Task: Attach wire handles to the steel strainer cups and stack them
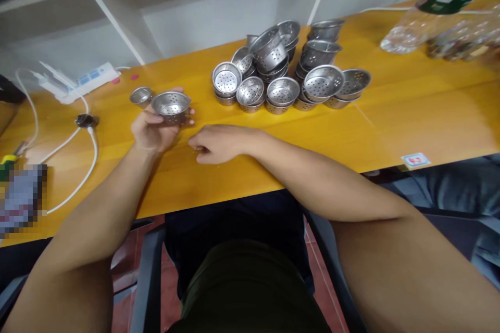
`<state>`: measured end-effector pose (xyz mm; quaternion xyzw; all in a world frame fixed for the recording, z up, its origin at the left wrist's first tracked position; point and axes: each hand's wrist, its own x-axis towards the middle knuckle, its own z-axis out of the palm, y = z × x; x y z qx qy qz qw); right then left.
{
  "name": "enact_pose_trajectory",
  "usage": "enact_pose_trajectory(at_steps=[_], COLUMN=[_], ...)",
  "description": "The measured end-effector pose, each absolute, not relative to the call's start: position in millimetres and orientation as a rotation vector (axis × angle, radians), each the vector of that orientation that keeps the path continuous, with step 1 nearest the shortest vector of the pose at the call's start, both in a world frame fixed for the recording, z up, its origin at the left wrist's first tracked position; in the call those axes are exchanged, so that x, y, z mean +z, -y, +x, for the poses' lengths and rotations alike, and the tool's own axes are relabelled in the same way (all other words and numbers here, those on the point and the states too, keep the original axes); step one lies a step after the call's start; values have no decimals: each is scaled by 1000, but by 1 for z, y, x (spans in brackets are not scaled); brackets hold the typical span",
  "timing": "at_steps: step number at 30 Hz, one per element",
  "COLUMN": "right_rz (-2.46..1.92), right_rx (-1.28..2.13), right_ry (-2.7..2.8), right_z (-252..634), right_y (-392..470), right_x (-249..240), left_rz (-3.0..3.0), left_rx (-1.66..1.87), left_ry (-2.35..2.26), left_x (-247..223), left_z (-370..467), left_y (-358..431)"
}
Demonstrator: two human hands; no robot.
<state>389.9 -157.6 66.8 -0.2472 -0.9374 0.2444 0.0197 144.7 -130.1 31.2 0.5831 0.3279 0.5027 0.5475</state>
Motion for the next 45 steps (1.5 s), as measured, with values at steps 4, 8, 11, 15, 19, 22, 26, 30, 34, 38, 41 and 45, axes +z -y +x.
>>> enact_pose_trajectory(at_steps=[4, 8, 11, 15, 19, 22, 26, 30, 34, 38, 41, 45], right_rz=[-631, -580, -545, -416, -385, -528, -848, -984, -983, -940, -932, -931], right_rx=[926, 988, 1049, 1257, 1369, 1159, 868, 720, 666, 662, 670, 668], right_ry=[2767, 2623, 2505, 2264, 2143, 2007, 1862, 1824, 1847, 1871, 1892, 1898], right_z=[399, 406, 411, 417, 419, 419, 417, 412, 409, 407, 406, 404], right_y=[141, 129, 121, 121, 127, 121, 102, 94, 101, 108, 110, 113], right_x=[55, 49, 47, 49, 56, 58, 49, 39, 35, 36, 36, 36], left_rz=[1411, 1351, 1324, 1369, 1506, 1504, 1365, 1388, 1460, 1485, 1545, 1617], left_rx=[1183, 1252, 1284, 1324, 1354, 1336, 1184, 1105, 1136, 1188, 1226, 1205], left_ry=[-750, -780, -804, -829, -881, -880, -837, -757, -752, -782, -813, -832], left_x=[29, 18, 12, 6, -4, -6, 4, 8, 1, 0, 0, -4], left_z=[146, 149, 150, 148, 143, 142, 143, 144, 149, 155, 156, 155], left_y=[129, 122, 117, 109, 99, 99, 111, 118, 118, 120, 120, 117])
